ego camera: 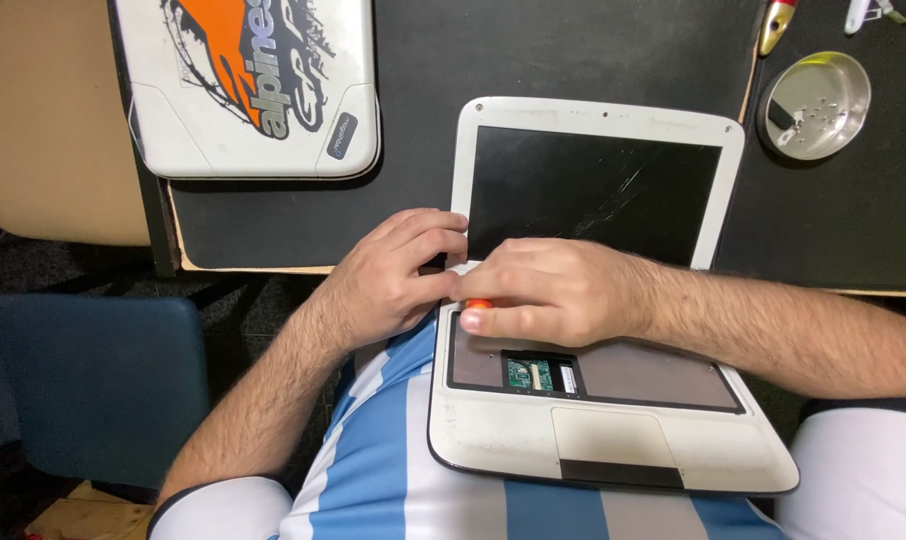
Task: Securing a screen assembly into a laptop housing by fastening screws and attaching the bezel
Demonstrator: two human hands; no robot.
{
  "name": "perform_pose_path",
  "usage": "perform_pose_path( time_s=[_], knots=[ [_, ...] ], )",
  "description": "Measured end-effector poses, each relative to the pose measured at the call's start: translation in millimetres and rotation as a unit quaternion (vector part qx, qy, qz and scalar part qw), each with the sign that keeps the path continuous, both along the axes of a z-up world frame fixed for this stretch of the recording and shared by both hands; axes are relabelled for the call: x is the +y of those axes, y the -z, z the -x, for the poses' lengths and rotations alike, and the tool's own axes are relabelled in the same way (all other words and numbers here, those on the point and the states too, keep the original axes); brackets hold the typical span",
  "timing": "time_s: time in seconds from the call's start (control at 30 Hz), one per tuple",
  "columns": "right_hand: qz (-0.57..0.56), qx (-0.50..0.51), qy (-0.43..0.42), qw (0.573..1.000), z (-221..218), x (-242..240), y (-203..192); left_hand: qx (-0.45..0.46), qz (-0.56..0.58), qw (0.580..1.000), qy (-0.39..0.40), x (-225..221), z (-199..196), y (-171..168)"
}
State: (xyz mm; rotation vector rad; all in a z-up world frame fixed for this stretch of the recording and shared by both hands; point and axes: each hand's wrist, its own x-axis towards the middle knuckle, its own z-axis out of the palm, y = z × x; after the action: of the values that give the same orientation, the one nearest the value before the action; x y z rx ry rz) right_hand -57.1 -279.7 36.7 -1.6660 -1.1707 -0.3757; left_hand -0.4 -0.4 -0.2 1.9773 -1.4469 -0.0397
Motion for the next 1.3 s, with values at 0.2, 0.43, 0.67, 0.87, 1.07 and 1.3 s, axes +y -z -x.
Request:
perform_pose_path(
  time_s=[0.2,0.43,0.67,0.87,1.07,1.3],
  knots=[
    [-0.012,-0.019,0.018,1.000,-2,-3,17,0.008,-0.011,1.000,-0.001,-1,0,-6],
    [-0.014,-0.012,0.006,1.000,-4,-6,20,0.014,0.001,1.000,-0.001,-2,0,-8],
    [-0.018,-0.011,-0.013,1.000,-7,0,10,0.016,0.000,1.000,0.002,-1,-1,-3],
    [-0.021,-0.013,-0.001,1.000,-10,-1,5,0.022,-0.006,1.000,0.004,1,-1,-1],
    [-0.023,-0.041,0.014,0.999,-7,-5,15,0.030,-0.007,1.000,0.004,0,-1,-11],
    [-0.004,-0.018,-0.007,1.000,-8,-3,3,0.027,-0.011,1.000,0.004,2,-1,-4]
  ],
)
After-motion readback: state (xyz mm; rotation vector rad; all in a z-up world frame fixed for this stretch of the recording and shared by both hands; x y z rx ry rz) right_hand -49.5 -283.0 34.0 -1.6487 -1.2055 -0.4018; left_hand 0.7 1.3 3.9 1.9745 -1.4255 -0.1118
